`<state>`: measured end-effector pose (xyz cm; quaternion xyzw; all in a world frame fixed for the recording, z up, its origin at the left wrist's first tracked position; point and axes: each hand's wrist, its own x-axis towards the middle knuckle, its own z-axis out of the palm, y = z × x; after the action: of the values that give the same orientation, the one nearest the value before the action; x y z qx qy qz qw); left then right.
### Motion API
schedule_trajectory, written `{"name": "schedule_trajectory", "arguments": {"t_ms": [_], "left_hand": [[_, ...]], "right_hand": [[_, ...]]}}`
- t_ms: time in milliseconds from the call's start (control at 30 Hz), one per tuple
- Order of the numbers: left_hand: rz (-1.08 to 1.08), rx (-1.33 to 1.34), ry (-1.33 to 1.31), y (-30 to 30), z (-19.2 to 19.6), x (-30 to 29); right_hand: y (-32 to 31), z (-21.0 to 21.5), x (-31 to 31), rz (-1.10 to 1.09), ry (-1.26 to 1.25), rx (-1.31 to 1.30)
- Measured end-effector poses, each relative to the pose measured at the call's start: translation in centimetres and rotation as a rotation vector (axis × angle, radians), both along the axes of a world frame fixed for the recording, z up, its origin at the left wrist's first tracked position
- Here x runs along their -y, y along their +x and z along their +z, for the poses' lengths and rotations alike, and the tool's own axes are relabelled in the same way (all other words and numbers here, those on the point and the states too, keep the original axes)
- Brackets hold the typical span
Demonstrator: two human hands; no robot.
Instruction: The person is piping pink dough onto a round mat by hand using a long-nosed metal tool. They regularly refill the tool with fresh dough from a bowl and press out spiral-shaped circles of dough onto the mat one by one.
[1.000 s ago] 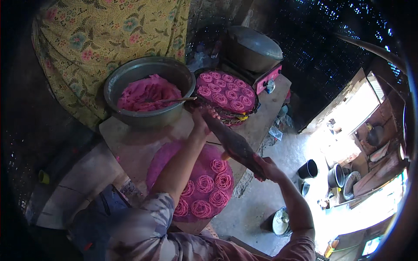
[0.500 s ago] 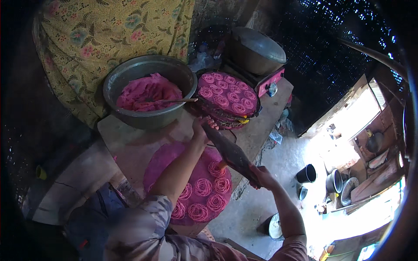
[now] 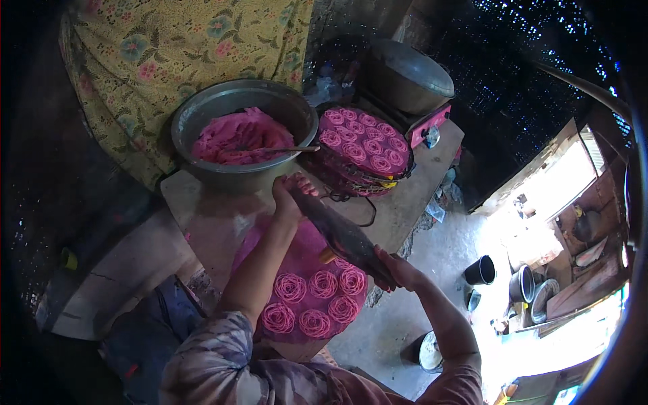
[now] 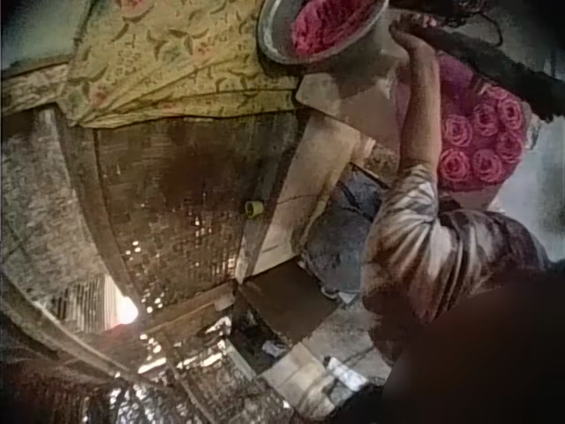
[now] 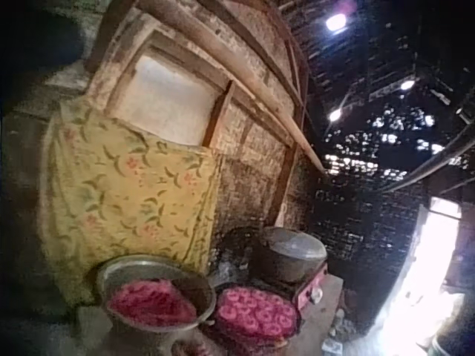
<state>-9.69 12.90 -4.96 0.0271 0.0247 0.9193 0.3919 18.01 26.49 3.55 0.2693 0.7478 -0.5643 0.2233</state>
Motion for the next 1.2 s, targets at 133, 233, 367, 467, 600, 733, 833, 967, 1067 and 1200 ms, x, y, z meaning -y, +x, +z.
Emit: {"name": "schedule_trajectory", "arguments": {"t_ms": [133, 233, 367, 467, 600, 733, 833, 967, 1067, 1200], "left_hand": [[0.06, 0.011, -0.064, -0.8, 0.0, 1.0], [0.065, -0.022, -0.033, -1.7, 0.9, 2.5], [0.11, 0.114, -0.085, 0.8, 1.9, 3.1], [0.131, 0.07, -0.038, 0.9, 0.9, 2.9], [0.135, -0.046, 0.062, -0.4, 2.1, 3.4], [0.166, -0.054, -0.034, 0.0, 4.0, 5.2], [0.184, 0.008, -0.082, 1.4, 4.0, 6.0], [0.15, 0.076, -0.013, 1.5, 0.6, 4.3], [0.145, 0.062, 0.043, 0.4, -1.5, 3.6], [0.179, 0.016, -0.005, -1.3, -2.2, 4.6]], "right_hand": [[-1.1, -0.8, 0.6, 0.065, 0.211, -0.115], [-1.6, 0.4, 2.3, 0.046, 0.198, -0.167], [-0.9, 2.1, 2.0, 0.027, 0.218, -0.099], [-0.7, 2.0, 0.9, 0.053, 0.309, -0.087], [-1.8, 0.9, 1.3, 0.042, 0.384, -0.199], [-2.1, 0.9, 2.6, 0.005, 0.299, -0.214], [-1.5, 1.8, 2.4, 0.02, 0.25, -0.149], [-1.0, 1.8, 0.6, 0.022, 0.28, -0.083], [-2.2, 0.9, 0.7, 0.027, 0.367, -0.127], [-3.9, -1.9, 0.9, 0.07, 0.336, -0.178]]}}
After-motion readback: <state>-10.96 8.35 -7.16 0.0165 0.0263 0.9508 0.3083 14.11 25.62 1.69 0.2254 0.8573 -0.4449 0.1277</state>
